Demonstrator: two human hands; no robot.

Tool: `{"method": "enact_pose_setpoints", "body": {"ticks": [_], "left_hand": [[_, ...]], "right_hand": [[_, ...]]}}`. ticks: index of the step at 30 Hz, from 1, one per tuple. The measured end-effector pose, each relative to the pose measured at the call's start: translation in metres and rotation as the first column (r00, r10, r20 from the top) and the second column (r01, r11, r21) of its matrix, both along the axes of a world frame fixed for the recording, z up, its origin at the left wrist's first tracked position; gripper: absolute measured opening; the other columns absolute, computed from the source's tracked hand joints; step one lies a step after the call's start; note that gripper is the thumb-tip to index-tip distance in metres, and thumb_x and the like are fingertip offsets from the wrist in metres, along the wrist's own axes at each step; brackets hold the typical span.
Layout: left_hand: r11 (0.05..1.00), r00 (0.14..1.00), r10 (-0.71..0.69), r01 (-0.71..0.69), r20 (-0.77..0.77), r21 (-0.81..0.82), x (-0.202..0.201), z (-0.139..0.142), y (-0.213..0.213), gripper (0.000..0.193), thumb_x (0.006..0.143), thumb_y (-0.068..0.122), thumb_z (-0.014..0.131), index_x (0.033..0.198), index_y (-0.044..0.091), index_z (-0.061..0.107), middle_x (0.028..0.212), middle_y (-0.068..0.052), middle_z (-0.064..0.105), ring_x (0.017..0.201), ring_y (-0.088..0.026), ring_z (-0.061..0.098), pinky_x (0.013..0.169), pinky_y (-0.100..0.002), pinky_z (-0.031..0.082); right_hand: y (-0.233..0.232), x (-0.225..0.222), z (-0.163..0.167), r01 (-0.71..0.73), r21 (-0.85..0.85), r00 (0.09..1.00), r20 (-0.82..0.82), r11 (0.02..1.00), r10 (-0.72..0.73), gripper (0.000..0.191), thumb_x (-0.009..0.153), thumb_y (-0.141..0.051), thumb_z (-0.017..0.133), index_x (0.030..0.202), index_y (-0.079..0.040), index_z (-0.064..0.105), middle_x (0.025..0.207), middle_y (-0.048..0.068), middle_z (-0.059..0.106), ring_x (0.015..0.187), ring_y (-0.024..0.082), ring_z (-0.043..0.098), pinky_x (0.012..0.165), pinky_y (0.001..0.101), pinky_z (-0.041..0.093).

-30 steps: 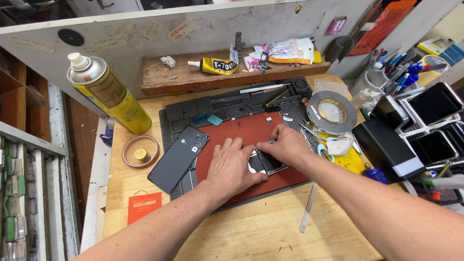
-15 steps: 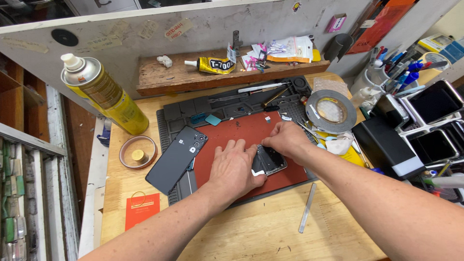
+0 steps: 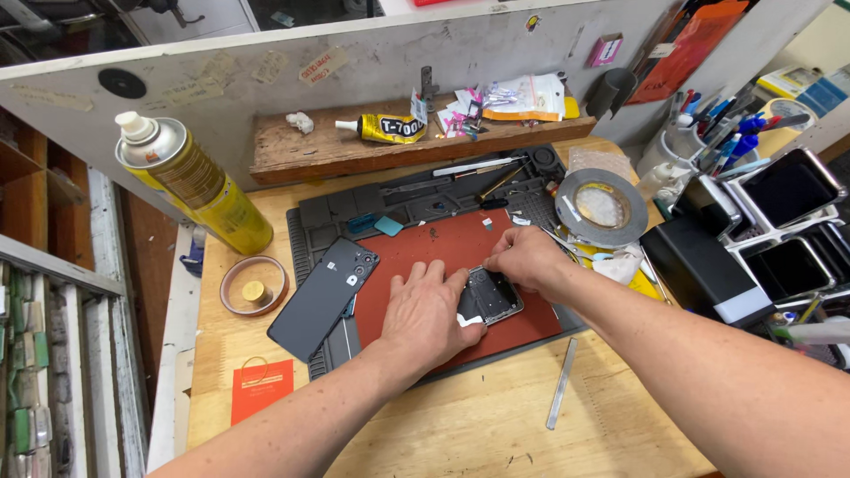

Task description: The person disassembles a smartphone, removes the back cover, and uses a screwdriver to remove screws from the internal frame. They then reassemble the phone by placing the back cover back on and securing it with screws.

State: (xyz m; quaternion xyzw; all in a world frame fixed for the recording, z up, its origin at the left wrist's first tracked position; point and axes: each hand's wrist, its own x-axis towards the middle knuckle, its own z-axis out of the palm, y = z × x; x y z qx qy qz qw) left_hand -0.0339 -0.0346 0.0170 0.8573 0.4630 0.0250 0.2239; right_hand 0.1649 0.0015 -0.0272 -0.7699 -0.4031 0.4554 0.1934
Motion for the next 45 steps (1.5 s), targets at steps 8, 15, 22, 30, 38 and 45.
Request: {"method": "enact_pose_setpoints", "body": {"ticks": [8,15,22,30,38,45], "left_hand": [[1.0,1.0,-0.01,0.01,-0.01,0.016,0.005,-0.002,0.003,0.074,0.072,0.04,0.081,0.136,0.008,0.062,0.12,-0.014,0.059,0.12,-0.029,0.05,0.1,-0.048,0.041],[0.999,1.0,-0.009,0.009,0.013,0.042,0.002,-0.004,0.001,0.071,0.072,0.04,0.081,0.133,0.008,0.063,0.116,-0.013,0.059,0.118,-0.029,0.051,0.099,-0.048,0.042],[0.999,0.996,-0.044,0.043,-0.082,-0.013,0.004,0.001,0.004,0.067,0.075,0.043,0.081,0.131,0.01,0.062,0.117,-0.011,0.058,0.118,-0.028,0.052,0.1,-0.052,0.042],[0.997,0.992,-0.079,0.075,-0.103,-0.035,0.006,0.007,0.011,0.08,0.071,0.042,0.085,0.142,0.018,0.057,0.121,-0.012,0.058,0.122,-0.03,0.051,0.1,-0.052,0.044],[0.998,0.995,-0.061,0.059,-0.082,-0.021,0.008,0.004,0.012,0.082,0.069,0.042,0.084,0.142,0.017,0.059,0.122,-0.012,0.057,0.122,-0.029,0.05,0.1,-0.049,0.044],[0.998,0.997,-0.046,0.044,-0.06,-0.035,0.006,0.004,0.008,0.084,0.067,0.041,0.084,0.143,0.016,0.058,0.123,-0.013,0.056,0.124,-0.03,0.048,0.101,-0.05,0.042]], "right_hand": [[-0.002,0.009,-0.003,-0.09,0.093,0.994,-0.058,0.992,0.096,0.016,0.084,-0.016,0.078,0.085,-0.006,0.066,0.07,0.002,0.066,0.053,0.009,0.056,0.041,0.0283,0.042],[0.024,0.048,0.014,0.438,-0.178,0.663,-0.598,0.881,-0.451,0.025,0.104,-0.027,0.055,0.105,-0.003,0.062,0.09,0.01,0.074,0.061,0.011,0.056,0.052,0.0251,0.045],[0.013,0.048,0.016,0.514,-0.013,0.748,-0.484,0.858,-0.455,0.053,0.109,-0.052,0.04,0.108,-0.004,0.061,0.088,0.007,0.068,0.071,0.015,0.058,0.058,0.0295,0.05],[0.005,0.055,0.008,0.519,0.147,0.778,-0.491,0.842,-0.393,0.033,0.106,-0.036,0.049,0.112,-0.004,0.055,0.089,0.008,0.07,0.069,0.015,0.062,0.06,0.0299,0.052],[0.002,0.031,-0.01,-0.155,0.139,0.987,0.066,0.978,0.147,0.023,0.082,-0.025,0.081,0.089,-0.003,0.08,0.081,0.008,0.077,0.071,0.014,0.067,0.065,0.0324,0.055],[0.007,0.014,0.003,-0.172,0.024,0.936,0.316,0.985,0.155,0.032,0.072,-0.029,0.089,0.087,-0.003,0.079,0.079,0.01,0.076,0.072,0.02,0.071,0.069,0.0346,0.056]]}}
